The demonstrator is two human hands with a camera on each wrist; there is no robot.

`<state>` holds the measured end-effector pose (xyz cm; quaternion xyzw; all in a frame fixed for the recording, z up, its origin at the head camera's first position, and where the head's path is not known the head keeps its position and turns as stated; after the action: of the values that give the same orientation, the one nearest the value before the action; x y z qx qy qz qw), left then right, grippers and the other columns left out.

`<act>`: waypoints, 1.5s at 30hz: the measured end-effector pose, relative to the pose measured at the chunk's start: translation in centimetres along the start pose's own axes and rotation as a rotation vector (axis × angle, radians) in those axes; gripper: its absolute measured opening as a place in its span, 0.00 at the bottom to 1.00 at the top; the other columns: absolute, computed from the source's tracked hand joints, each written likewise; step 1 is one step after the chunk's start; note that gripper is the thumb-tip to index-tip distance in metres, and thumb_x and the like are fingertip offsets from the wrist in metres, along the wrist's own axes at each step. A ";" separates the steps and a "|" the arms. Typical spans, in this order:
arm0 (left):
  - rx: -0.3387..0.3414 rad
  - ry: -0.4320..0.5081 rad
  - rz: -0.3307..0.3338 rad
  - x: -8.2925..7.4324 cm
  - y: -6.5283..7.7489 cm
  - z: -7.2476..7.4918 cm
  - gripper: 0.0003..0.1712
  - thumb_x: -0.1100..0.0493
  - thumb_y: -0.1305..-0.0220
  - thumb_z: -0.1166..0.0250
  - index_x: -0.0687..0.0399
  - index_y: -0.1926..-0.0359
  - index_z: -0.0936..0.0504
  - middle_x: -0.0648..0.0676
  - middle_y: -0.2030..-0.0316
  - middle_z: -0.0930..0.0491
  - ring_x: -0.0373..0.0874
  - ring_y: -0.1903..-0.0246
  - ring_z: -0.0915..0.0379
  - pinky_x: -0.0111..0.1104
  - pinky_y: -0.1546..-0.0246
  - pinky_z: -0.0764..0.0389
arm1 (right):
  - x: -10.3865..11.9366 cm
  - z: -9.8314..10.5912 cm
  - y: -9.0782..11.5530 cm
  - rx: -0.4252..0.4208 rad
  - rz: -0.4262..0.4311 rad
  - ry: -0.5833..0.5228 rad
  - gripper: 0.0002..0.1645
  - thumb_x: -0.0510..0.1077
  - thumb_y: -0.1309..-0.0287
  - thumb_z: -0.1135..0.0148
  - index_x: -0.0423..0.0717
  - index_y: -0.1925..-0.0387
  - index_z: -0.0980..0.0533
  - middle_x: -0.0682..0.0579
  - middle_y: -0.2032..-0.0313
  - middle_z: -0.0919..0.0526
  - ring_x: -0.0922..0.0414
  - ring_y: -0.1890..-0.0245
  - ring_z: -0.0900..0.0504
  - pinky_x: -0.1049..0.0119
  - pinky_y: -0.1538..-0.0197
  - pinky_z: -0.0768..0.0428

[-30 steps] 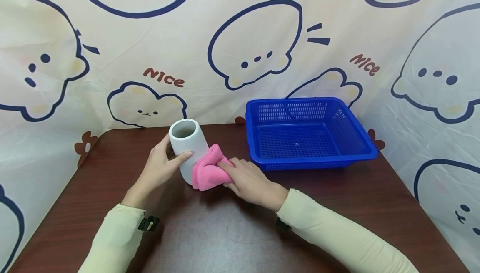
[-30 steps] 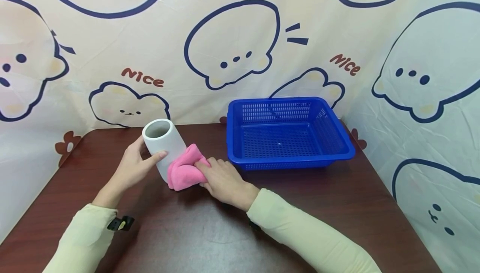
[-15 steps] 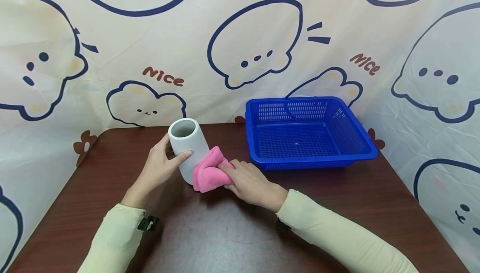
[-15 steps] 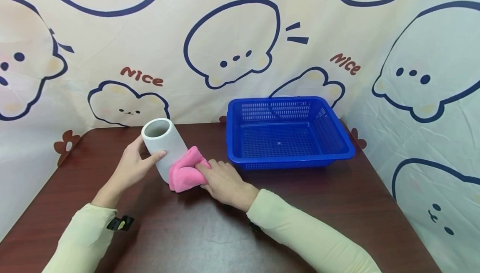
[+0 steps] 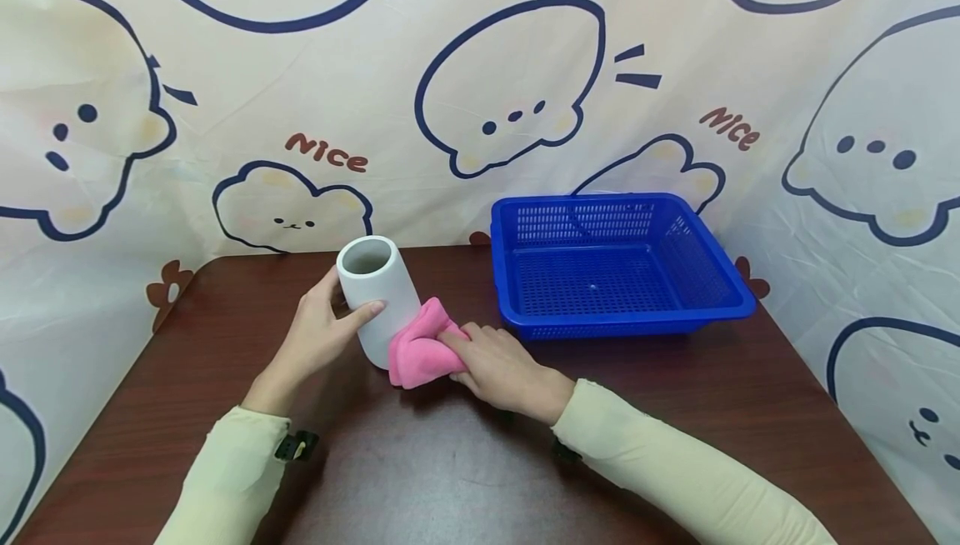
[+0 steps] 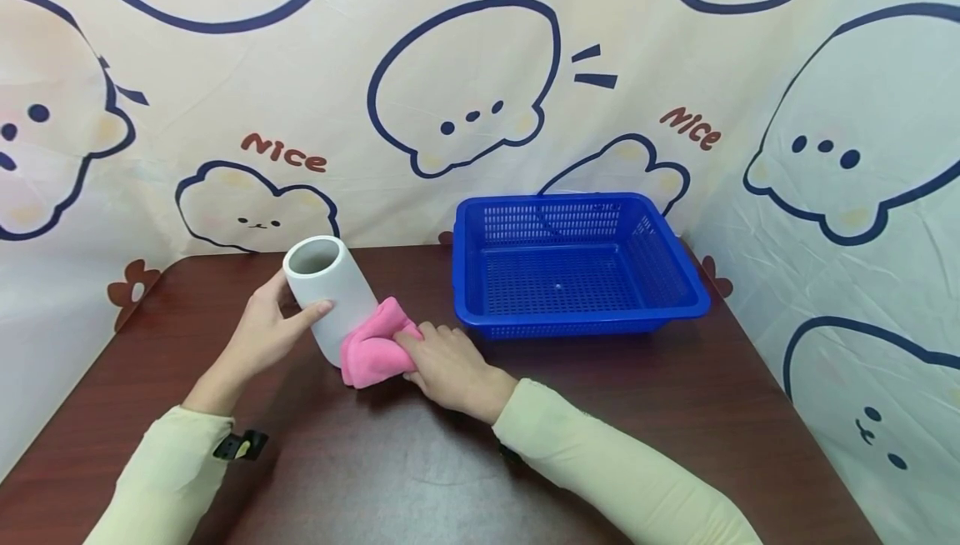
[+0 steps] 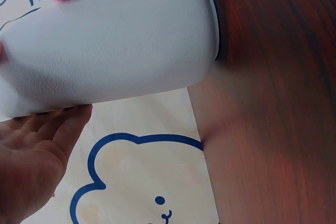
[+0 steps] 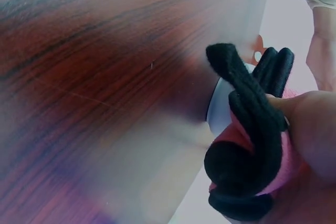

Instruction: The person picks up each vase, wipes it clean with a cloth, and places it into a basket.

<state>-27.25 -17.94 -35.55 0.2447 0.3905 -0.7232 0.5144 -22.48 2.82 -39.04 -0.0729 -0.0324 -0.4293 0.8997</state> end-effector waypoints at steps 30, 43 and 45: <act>-0.002 -0.012 0.003 -0.1 0.0 0.0 0.40 0.45 0.41 0.32 0.46 0.31 0.38 0.59 0.42 0.25 0.55 0.47 0.23 0.53 0.49 0.20 | 0.0 -1.3 0.2 0.047 0.002 0.044 0.25 0.56 0.36 0.42 0.57 0.40 0.32 0.50 0.57 0.19 0.54 0.55 0.20 0.58 0.54 0.20; -0.002 -0.005 -0.004 -0.2 0.0 0.0 0.40 0.46 0.40 0.32 0.46 0.31 0.37 0.59 0.42 0.24 0.54 0.47 0.23 0.51 0.49 0.19 | 0.1 -1.7 0.4 0.045 0.016 0.051 0.24 0.56 0.36 0.42 0.56 0.42 0.31 0.50 0.60 0.19 0.53 0.59 0.20 0.58 0.58 0.20; -0.002 -0.005 -0.002 -0.2 0.0 0.0 0.40 0.46 0.40 0.32 0.46 0.31 0.37 0.59 0.42 0.24 0.54 0.47 0.23 0.51 0.49 0.19 | 0.1 -1.8 0.4 0.039 0.021 0.057 0.23 0.56 0.36 0.41 0.55 0.43 0.31 0.50 0.60 0.19 0.53 0.60 0.20 0.59 0.59 0.20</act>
<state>-27.15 -17.87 -35.38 0.2422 0.3901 -0.7240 0.5147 -22.08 2.71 -40.82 -0.0433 -0.0144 -0.4211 0.9059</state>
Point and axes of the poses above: each hand's wrist, its own y-axis away from the middle knuckle, its own z-axis out of the back of the hand, x = y × z, the point moved 7 cm from there along -y, towards the middle knuckle
